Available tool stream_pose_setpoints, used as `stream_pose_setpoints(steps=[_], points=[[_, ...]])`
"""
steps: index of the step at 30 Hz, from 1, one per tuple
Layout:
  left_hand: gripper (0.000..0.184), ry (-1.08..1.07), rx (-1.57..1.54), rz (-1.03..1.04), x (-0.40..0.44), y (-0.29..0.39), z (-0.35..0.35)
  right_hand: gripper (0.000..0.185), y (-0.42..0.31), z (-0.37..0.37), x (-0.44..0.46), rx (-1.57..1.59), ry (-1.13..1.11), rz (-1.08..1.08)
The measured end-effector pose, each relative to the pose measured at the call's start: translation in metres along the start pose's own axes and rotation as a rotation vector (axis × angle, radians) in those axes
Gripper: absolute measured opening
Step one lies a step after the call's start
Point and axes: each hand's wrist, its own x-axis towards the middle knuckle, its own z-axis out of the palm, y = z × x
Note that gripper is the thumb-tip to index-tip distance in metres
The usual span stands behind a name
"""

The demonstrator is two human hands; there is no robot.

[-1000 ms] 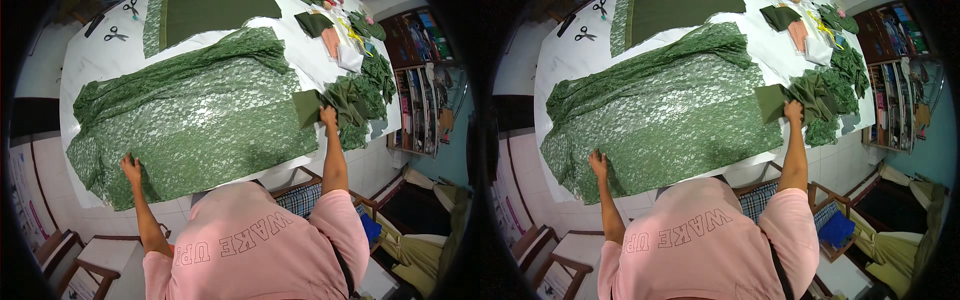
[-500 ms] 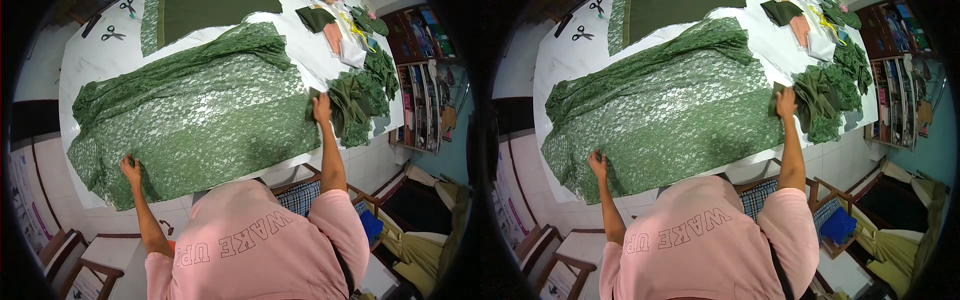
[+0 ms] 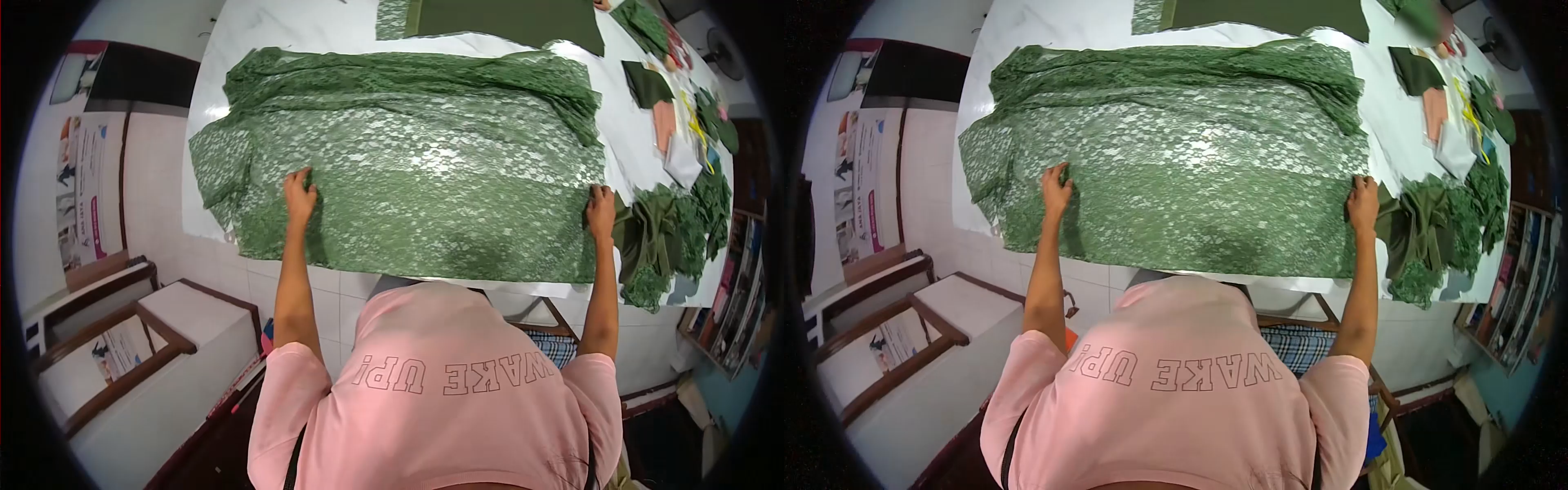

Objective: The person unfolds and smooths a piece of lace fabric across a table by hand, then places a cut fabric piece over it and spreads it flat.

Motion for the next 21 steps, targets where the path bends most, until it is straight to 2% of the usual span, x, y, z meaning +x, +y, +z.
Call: stream_pose_setpoints(steps=[2, 6, 11, 19, 21], points=[[0.028, -0.008, -0.06, -0.004, 0.001, 0.0, 0.003, 0.018, -0.001, -0.005, -0.004, -0.032, -0.048, 0.136], [0.025, -0.077, -0.084, -0.068, 0.001, 0.004, 0.0, 0.011, 0.014, 0.0, -0.006, -0.114, -0.135, 0.166], [0.022, -0.051, -0.073, -0.068, 0.001, 0.003, 0.005, 0.01, 0.022, 0.005, -0.004, -0.086, -0.13, 0.159], [0.012, 0.022, -0.207, -0.11, 0.004, 0.004, 0.003, 0.013, 0.023, 0.006, -0.008, 0.132, -0.094, 0.151], [0.012, -0.119, -0.255, -0.22, 0.007, 0.005, 0.001, 0.012, 0.035, 0.011, -0.009, 0.15, -0.136, 0.203]])
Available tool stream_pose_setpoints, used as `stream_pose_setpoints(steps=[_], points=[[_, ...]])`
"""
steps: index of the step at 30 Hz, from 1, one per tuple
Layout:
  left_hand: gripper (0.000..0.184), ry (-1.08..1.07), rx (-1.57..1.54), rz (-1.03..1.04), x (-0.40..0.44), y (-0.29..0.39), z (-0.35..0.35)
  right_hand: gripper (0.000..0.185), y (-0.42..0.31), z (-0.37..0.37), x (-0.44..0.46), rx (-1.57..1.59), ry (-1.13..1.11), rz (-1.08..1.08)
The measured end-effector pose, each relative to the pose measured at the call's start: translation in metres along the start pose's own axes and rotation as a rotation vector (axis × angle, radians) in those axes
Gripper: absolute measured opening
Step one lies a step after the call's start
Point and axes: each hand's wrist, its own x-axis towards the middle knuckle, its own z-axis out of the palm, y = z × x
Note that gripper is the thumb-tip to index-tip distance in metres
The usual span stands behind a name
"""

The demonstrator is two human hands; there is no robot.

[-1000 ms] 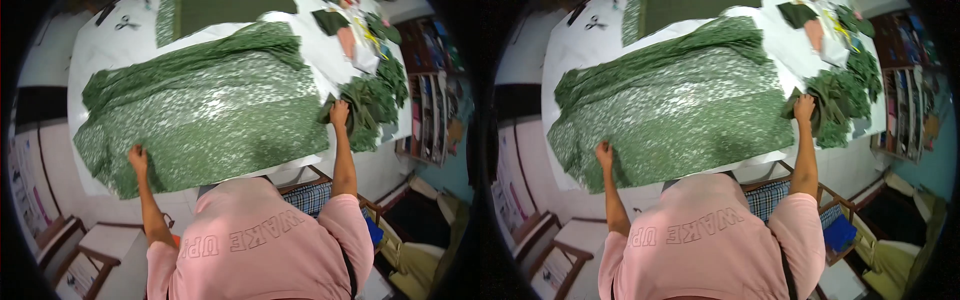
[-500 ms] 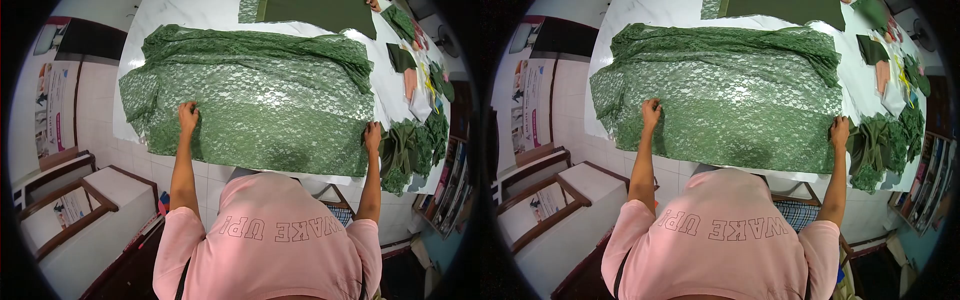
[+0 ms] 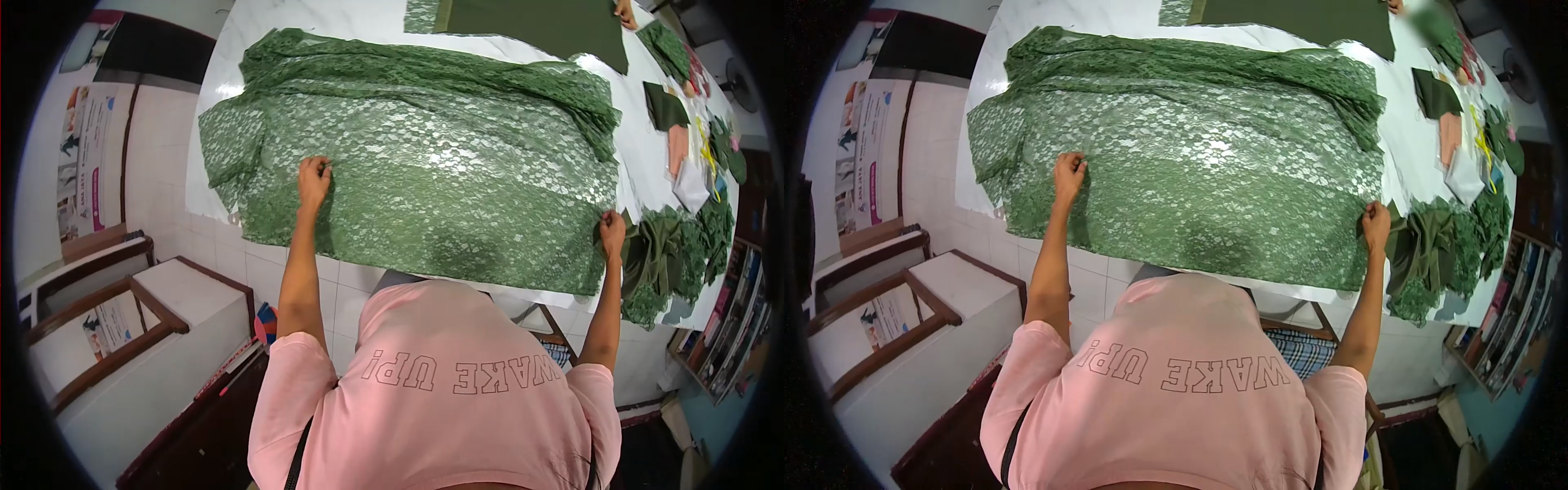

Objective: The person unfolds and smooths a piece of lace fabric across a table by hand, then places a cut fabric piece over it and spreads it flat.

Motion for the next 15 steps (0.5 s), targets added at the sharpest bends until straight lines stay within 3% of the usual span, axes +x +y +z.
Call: stream_pose_setpoints(steps=[2, 7, 9, 11, 15], points=[[0.012, -0.055, -0.016, -0.07, 0.001, 0.002, 0.002, 0.011, 0.006, 0.001, -0.001, 0.015, -0.025, 0.016], [0.01, 0.103, 0.112, 0.101, -0.004, 0.003, -0.003, 0.009, 0.012, 0.002, -0.002, 0.117, 0.115, 0.057], [0.009, 0.146, 0.156, 0.221, -0.004, 0.008, -0.009, 0.009, 0.039, 0.01, 0.003, 0.238, 0.066, 0.127], [0.011, 0.094, 0.145, 0.167, -0.003, 0.003, -0.015, 0.01, 0.054, 0.012, 0.003, 0.451, -0.009, 0.305], [0.016, -0.058, 0.005, 0.021, 0.0, 0.004, -0.013, 0.012, 0.054, 0.007, 0.001, 0.501, 0.017, 0.317]])
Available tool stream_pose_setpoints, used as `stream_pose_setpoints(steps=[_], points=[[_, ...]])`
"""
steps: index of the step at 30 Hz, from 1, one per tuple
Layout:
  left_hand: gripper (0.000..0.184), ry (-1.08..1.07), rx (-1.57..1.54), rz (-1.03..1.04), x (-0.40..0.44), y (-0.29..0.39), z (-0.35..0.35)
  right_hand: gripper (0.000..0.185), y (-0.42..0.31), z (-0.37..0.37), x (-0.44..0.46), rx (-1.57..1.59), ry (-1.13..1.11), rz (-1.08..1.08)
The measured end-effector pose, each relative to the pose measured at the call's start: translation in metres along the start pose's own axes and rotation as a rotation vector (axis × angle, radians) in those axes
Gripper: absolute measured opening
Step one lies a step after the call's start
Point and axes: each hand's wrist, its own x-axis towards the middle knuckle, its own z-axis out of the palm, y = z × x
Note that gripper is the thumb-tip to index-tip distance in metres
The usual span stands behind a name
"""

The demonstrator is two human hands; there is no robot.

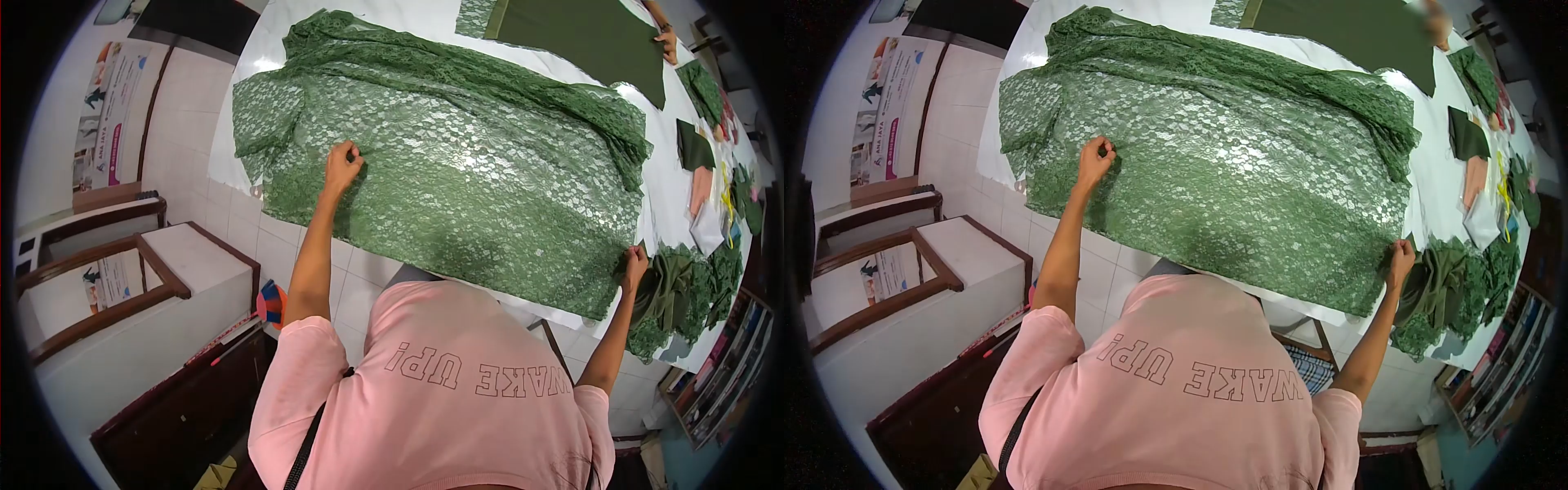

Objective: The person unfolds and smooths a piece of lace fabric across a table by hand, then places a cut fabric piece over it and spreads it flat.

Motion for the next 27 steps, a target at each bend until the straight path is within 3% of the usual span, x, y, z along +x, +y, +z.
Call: stream_pose_setpoints(steps=[3, 6, 12, 16, 19, 23, 25, 27], points=[[0.021, -0.067, -0.214, -0.111, -0.001, 0.006, 0.0, 0.011, -0.008, 0.005, -0.004, 0.136, -0.042, 0.004], [0.025, -0.018, 0.013, 0.12, 0.0, 0.003, 0.011, 0.009, -0.016, 0.003, -0.009, 0.234, -0.082, 0.059], [0.023, 0.063, 0.143, 0.158, -0.001, -0.004, 0.019, 0.008, -0.029, -0.028, -0.021, 0.369, -0.221, 0.282], [0.018, 0.072, 0.15, 0.135, -0.007, -0.006, 0.012, 0.007, -0.036, -0.03, -0.033, 0.327, -0.235, 0.279], [0.013, 0.105, 0.159, 0.198, -0.012, -0.014, 0.004, 0.006, -0.049, -0.022, -0.038, 0.242, -0.237, 0.265], [0.011, 0.058, 0.127, 0.095, -0.011, -0.008, -0.008, 0.006, -0.053, -0.032, -0.036, 0.224, -0.221, 0.267], [0.01, 0.144, 0.075, 0.078, -0.008, 0.002, -0.018, 0.007, -0.057, -0.027, -0.032, 0.245, -0.24, 0.259], [0.009, 0.201, 0.057, 0.055, -0.002, 0.004, -0.021, 0.007, -0.054, -0.031, -0.029, 0.42, -0.057, 0.29]])
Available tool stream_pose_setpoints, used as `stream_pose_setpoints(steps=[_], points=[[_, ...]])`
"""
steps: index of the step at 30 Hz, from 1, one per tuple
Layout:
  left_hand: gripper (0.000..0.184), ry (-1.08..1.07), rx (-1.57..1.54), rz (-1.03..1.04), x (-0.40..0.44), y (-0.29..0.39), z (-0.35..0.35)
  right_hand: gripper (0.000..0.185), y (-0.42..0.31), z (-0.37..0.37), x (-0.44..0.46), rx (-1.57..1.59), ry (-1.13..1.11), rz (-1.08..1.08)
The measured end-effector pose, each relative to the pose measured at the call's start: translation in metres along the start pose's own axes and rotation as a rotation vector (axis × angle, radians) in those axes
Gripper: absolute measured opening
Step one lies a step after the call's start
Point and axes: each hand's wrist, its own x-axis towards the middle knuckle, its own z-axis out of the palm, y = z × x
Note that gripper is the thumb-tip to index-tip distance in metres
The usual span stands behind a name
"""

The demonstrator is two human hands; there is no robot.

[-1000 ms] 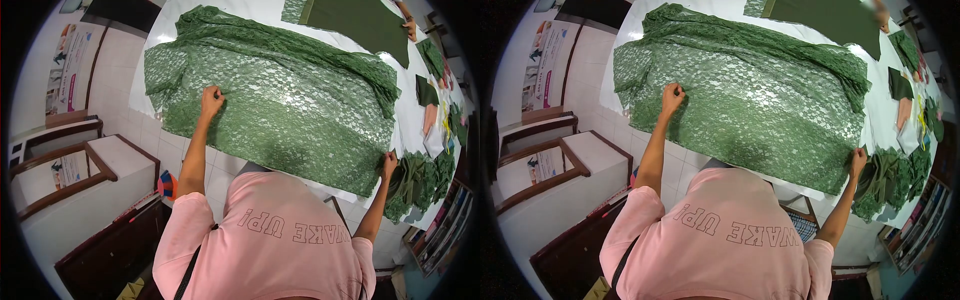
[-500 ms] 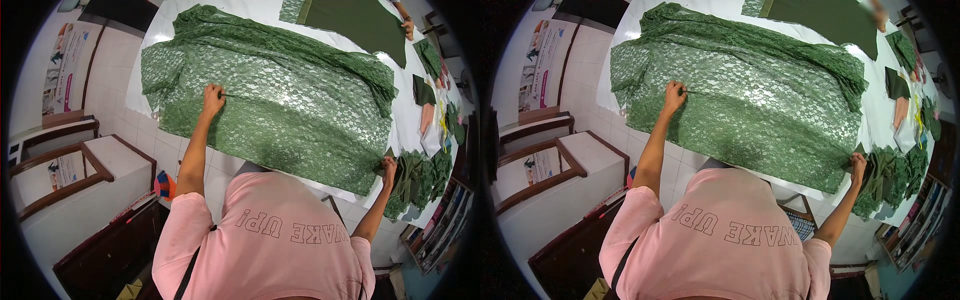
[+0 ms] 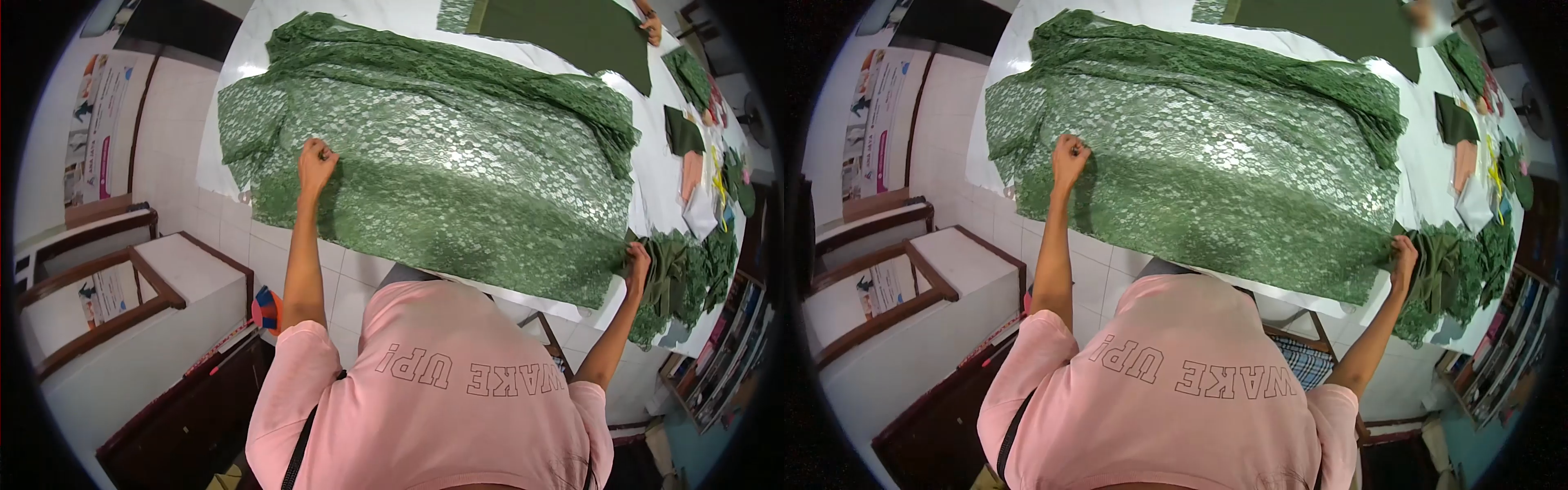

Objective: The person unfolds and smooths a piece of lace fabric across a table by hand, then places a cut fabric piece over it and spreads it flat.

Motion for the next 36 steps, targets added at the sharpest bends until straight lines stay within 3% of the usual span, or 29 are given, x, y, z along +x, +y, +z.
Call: stream_pose_setpoints(steps=[2, 4, 6, 9, 11, 12, 14, 16, 18, 21, 23, 27, 28, 30, 32, 34, 36], points=[[0.01, -0.031, -0.09, -0.107, 0.014, -0.005, 0.0, 0.009, 0.003, -0.006, 0.013, 0.107, 0.11, -0.015], [0.015, -0.121, -0.146, -0.265, 0.026, 0.034, -0.013, 0.011, 0.02, -0.022, 0.046, 0.094, 0.11, -0.065], [0.017, 0.049, 0.03, -0.16, 0.041, 0.042, 0.004, 0.013, 0.024, -0.018, 0.063, 0.077, 0.047, -0.122], [0.018, 0.012, 0.088, -0.254, 0.047, 0.058, 0.024, 0.017, 0.022, -0.004, 0.075, -0.029, 0.07, -0.116], [0.035, 0.056, 0.134, -0.222, 0.038, 0.053, 0.043, 0.027, 0.039, -0.001, 0.093, -0.37, 0.094, -0.356], [0.035, 0.078, 0.131, -0.229, 0.031, 0.048, 0.047, 0.027, 0.04, 0.0, 0.094, -0.365, 0.083, -0.376], [0.055, 0.243, 0.073, -0.081, 0.009, 0.045, 0.051, 0.042, 0.039, 0.018, 0.066, -0.822, 0.173, -0.43], [0.057, 0.268, 0.121, -0.117, -0.018, 0.033, 0.045, 0.052, 0.035, 0.038, 0.027, -1.278, 0.376, -0.499], [0.059, 0.286, 0.235, -0.197, -0.051, 0.017, 0.039, 0.053, 0.062, 0.026, 0.018, -1.175, 0.306, -0.627], [0.061, 0.348, 0.434, -0.283, -0.112, -0.029, 0.039, 0.053, 0.067, 0.018, -0.019, -1.38, 0.38, -0.524], [0.061, 0.358, 0.49, -0.426, -0.148, -0.05, 0.039, 0.052, 0.079, 0.001, -0.027, -1.49, 0.437, -0.246], [0.06, 0.531, 0.395, -0.666, -0.179, -0.046, 0.028, 0.052, 0.064, -0.012, -0.038, -1.68, 0.507, -0.148], [0.06, 0.531, 0.389, -0.667, -0.182, -0.043, 0.03, 0.052, 0.064, -0.012, -0.04, -1.681, 0.513, -0.148], [0.053, 0.461, 0.313, -0.791, -0.174, -0.019, 0.021, 0.05, 0.065, 0.001, -0.041, -1.541, 0.498, -0.518], [0.05, 0.429, 0.269, -0.852, -0.165, -0.011, 0.026, 0.051, 0.077, 0.034, -0.048, -1.401, 0.492, -0.732], [0.037, 0.435, 0.334, -0.82, -0.156, -0.017, 0.037, 0.052, 0.061, 0.071, -0.079, -1.142, 0.25, -0.865], [0.03, 0.449, 0.37, -0.819, -0.155, -0.019, 0.04, 0.052, 0.072, 0.079, -0.093, -1.202, 0.23, -0.812]])
